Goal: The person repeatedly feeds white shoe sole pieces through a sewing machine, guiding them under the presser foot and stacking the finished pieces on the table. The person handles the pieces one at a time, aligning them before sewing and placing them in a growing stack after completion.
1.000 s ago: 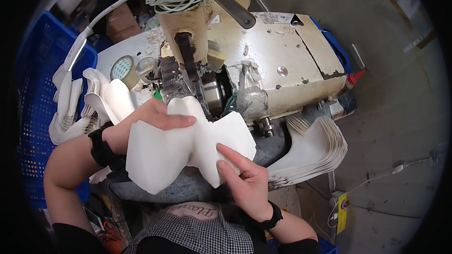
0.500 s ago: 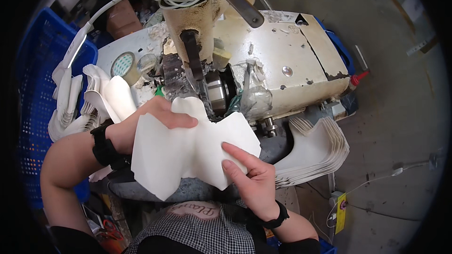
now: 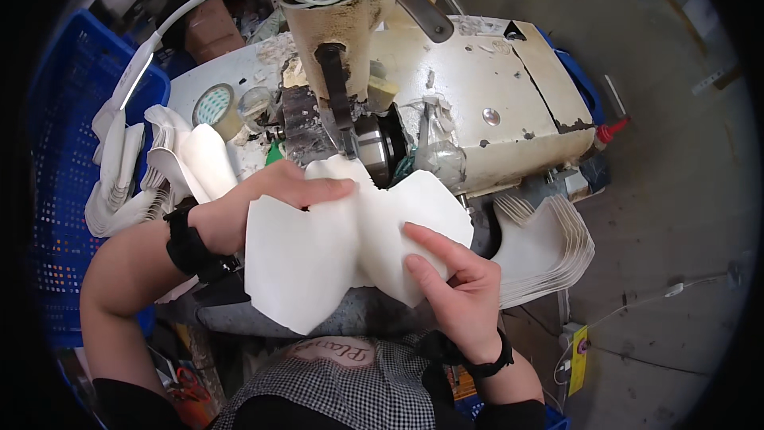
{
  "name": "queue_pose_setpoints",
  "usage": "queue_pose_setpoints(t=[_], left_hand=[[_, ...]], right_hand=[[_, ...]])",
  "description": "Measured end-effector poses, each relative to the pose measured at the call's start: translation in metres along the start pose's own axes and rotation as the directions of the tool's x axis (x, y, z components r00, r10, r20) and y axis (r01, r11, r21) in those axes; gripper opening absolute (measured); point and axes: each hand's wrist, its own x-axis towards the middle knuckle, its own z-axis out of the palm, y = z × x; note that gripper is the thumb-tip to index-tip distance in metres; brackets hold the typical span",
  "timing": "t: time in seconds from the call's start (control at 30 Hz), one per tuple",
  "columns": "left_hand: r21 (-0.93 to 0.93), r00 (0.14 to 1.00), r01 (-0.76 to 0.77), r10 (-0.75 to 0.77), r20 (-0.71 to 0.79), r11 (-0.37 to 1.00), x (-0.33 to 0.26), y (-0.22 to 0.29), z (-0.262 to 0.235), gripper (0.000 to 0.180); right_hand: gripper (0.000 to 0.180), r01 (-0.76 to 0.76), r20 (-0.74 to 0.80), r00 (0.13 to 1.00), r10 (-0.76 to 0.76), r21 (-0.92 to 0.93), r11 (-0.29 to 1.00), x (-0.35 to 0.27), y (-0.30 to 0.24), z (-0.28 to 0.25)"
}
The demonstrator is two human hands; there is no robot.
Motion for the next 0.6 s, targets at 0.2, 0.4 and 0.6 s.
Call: queue_pose_setpoints(t=[0.2, 0.4, 0.6], left_hand=[[-0.374, 0.940, 0.306, -0.339, -0.025, 0.876, 0.004, 0.009, 0.010, 0.035], [-0.472, 0.945, 0.321, -0.311, 0.101, 0.821, 0.003, 0.018, 0.005, 0.032], [-0.343, 0.849, 0.487, -0.528, -0.031, 0.803, 0.013, 0.010, -0.013, 0.018]], right_hand=[[0.031, -0.021, -0.041, 0.999, 0.021, -0.001, 1.000, 0.001, -0.003, 0.000], [0.030, 0.000, -0.051, 0.999, -0.001, -0.020, 1.000, -0.003, -0.009, -0.003], [0.028, 0.010, 0.023, 1.000, -0.008, -0.105, 0.994, -0.012, -0.006, 0.003]])
